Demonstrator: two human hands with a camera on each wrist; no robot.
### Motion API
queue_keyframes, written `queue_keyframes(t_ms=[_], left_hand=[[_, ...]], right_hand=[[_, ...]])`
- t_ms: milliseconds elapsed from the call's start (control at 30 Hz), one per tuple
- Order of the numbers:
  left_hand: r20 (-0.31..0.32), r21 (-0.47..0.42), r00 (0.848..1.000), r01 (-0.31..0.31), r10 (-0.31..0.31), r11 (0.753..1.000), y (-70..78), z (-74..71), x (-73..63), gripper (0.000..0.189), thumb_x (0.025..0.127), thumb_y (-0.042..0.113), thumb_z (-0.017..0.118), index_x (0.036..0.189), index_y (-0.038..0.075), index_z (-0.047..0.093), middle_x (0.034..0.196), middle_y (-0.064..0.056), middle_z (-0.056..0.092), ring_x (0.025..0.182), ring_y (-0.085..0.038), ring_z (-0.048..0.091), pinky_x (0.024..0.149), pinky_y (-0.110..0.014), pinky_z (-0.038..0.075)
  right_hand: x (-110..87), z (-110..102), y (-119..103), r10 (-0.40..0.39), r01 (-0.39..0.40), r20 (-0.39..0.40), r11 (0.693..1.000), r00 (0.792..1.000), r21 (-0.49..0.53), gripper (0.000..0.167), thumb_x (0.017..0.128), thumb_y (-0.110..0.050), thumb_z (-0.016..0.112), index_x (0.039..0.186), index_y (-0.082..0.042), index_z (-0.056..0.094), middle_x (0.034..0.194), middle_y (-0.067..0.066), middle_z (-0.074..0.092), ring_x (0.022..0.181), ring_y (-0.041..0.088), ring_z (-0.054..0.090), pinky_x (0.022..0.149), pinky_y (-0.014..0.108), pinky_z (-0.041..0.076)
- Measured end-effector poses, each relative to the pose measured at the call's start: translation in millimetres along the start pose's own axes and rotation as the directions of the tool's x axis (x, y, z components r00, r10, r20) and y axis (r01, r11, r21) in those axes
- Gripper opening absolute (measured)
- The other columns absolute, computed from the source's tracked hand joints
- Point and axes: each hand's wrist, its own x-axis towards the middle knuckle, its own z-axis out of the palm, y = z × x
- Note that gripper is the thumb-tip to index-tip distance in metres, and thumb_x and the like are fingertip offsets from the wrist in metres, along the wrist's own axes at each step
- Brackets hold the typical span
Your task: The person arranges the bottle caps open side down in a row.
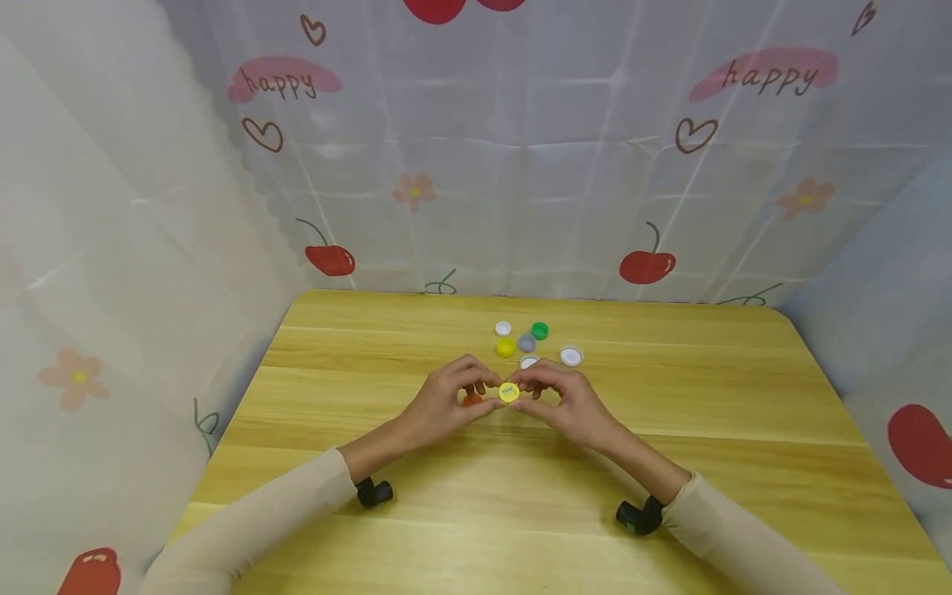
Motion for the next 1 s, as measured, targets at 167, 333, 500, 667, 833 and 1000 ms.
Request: queue_keyframes(t_ms=[167, 333, 500, 667, 833, 1000], left_hand=[[0.024, 0.13, 1.0, -0.007, 0.004, 0.992, -2.9, -0.1, -0.6, 0.022, 0.093, 0.024, 0.087, 0.113, 0.015, 0.08, 0.11, 0.001, 0.073, 0.094, -0.019, 0.069, 0.079, -0.031, 0.061], [0.054, 0.313, 0.998, 0.005, -0.023, 0.95, -6.8, -0.9, -1.6, 0.022, 0.092, 0.032, 0.088, 0.11, 0.02, 0.081, 0.111, 0.007, 0.074, 0.102, -0.012, 0.066, 0.083, -0.027, 0.058], [0.109, 0.379, 0.991, 0.03, -0.076, 0.925, -12.0, 2.6, -1.5, 0.023, 0.094, 0.034, 0.086, 0.112, 0.021, 0.081, 0.111, 0.007, 0.074, 0.102, -0.011, 0.065, 0.085, -0.027, 0.058], [0.145, 0.436, 0.978, 0.07, -0.147, 0.897, -16.1, 7.2, -1.4, 0.024, 0.095, 0.037, 0.084, 0.113, 0.022, 0.081, 0.118, 0.006, 0.071, 0.113, -0.016, 0.061, 0.099, -0.036, 0.057], [0.162, 0.466, 0.971, 0.084, -0.178, 0.881, -18.9, 12.2, -0.6, 0.025, 0.094, 0.041, 0.085, 0.111, 0.023, 0.082, 0.126, 0.006, 0.068, 0.126, -0.019, 0.055, 0.113, -0.044, 0.049], [0.177, 0.477, 0.964, 0.094, -0.2, 0.874, -20.0, 15.1, -0.5, 0.022, 0.093, 0.039, 0.086, 0.108, 0.024, 0.082, 0.126, 0.005, 0.069, 0.124, -0.018, 0.055, 0.111, -0.044, 0.049]], right_hand=[[5.7, 0.5, -0.3, -0.007, 0.018, 0.06, 0.984, 0.998, -0.18, 0.029, 0.092, -0.02, 0.087, 0.12, -0.021, 0.078, 0.103, -0.005, 0.072, 0.089, 0.018, 0.065, 0.078, 0.033, 0.058], [16.1, 4.7, -3.2, 0.046, 0.024, 0.176, 0.928, 0.983, -0.372, 0.029, 0.094, -0.02, 0.086, 0.12, -0.016, 0.075, 0.098, -0.007, 0.068, 0.088, 0.01, 0.062, 0.078, 0.027, 0.058], [21.3, 8.3, -3.3, 0.094, 0.032, 0.231, 0.871, 0.968, -0.489, 0.028, 0.094, -0.022, 0.086, 0.118, -0.014, 0.076, 0.099, -0.006, 0.07, 0.089, 0.01, 0.064, 0.08, 0.025, 0.057], [27.1, 13.5, 0.2, 0.145, 0.023, 0.279, 0.853, 0.949, -0.521, 0.026, 0.095, -0.023, 0.084, 0.118, -0.013, 0.077, 0.101, -0.004, 0.072, 0.091, 0.008, 0.064, 0.084, 0.026, 0.058], [31.6, 16.3, 5.2, 0.178, 0.009, 0.311, 0.855, 0.934, -0.518, 0.022, 0.095, -0.021, 0.083, 0.114, -0.013, 0.078, 0.098, -0.004, 0.071, 0.087, 0.008, 0.06, 0.08, 0.026, 0.055], [33.0, 18.5, 9.7, 0.201, -0.002, 0.339, 0.862, 0.919, -0.507, 0.021, 0.094, -0.022, 0.084, 0.111, -0.012, 0.077, 0.094, -0.002, 0.069, 0.081, 0.009, 0.058, 0.075, 0.024, 0.051]])
